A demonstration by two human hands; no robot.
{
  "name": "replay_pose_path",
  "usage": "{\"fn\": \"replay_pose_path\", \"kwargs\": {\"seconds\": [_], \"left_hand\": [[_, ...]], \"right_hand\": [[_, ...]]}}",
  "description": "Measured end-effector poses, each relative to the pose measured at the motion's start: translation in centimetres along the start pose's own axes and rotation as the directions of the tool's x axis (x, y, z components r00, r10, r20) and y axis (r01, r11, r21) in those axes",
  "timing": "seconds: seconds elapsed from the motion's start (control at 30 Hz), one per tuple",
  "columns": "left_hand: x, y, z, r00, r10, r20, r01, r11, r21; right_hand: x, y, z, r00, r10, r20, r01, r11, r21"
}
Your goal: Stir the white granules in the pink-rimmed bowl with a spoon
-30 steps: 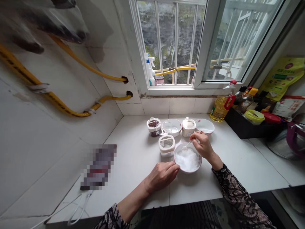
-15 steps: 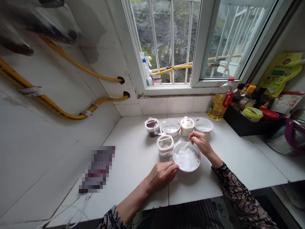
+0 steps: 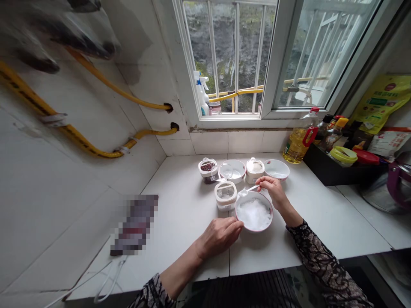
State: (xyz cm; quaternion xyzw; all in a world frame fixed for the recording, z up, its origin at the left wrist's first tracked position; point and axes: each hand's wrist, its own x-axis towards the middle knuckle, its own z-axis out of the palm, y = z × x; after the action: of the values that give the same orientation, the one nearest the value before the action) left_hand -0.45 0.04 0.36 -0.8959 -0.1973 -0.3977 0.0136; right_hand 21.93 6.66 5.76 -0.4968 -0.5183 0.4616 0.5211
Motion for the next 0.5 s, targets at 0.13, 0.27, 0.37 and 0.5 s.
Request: {"fn": "replay_pose_path", "kwargs": {"seconds": [0.13, 0.27, 0.37, 0.5], "left_hand": [[-0.1, 0.0, 0.0, 1.000, -0.004, -0.001, 0.004, 1.000, 0.006], [-0.1, 0.0, 0.1, 1.000, -0.003, -0.001, 0.003, 1.000, 0.009], [0.0, 0.0, 0.1, 1.000, -0.005, -0.003, 0.005, 1.000, 0.012], [0.0, 0.1, 0.0, 1.000, -0.007, -0.004, 0.007, 1.000, 0.013]], "right_hand": [[-0.7, -0.5, 1.5, 0.985, -0.170, 0.013, 0.170, 0.984, -0.051], [-1.7, -1.1, 2.6, 0.874, -0.476, 0.100, 0.485, 0.837, -0.254], [-2.0, -1.1, 2.9, 0.695, -0.634, 0.339, 0.717, 0.578, -0.389], [-2.1, -1.3, 2.6, 0.566, -0.664, 0.490, 0.821, 0.394, -0.414]]}}
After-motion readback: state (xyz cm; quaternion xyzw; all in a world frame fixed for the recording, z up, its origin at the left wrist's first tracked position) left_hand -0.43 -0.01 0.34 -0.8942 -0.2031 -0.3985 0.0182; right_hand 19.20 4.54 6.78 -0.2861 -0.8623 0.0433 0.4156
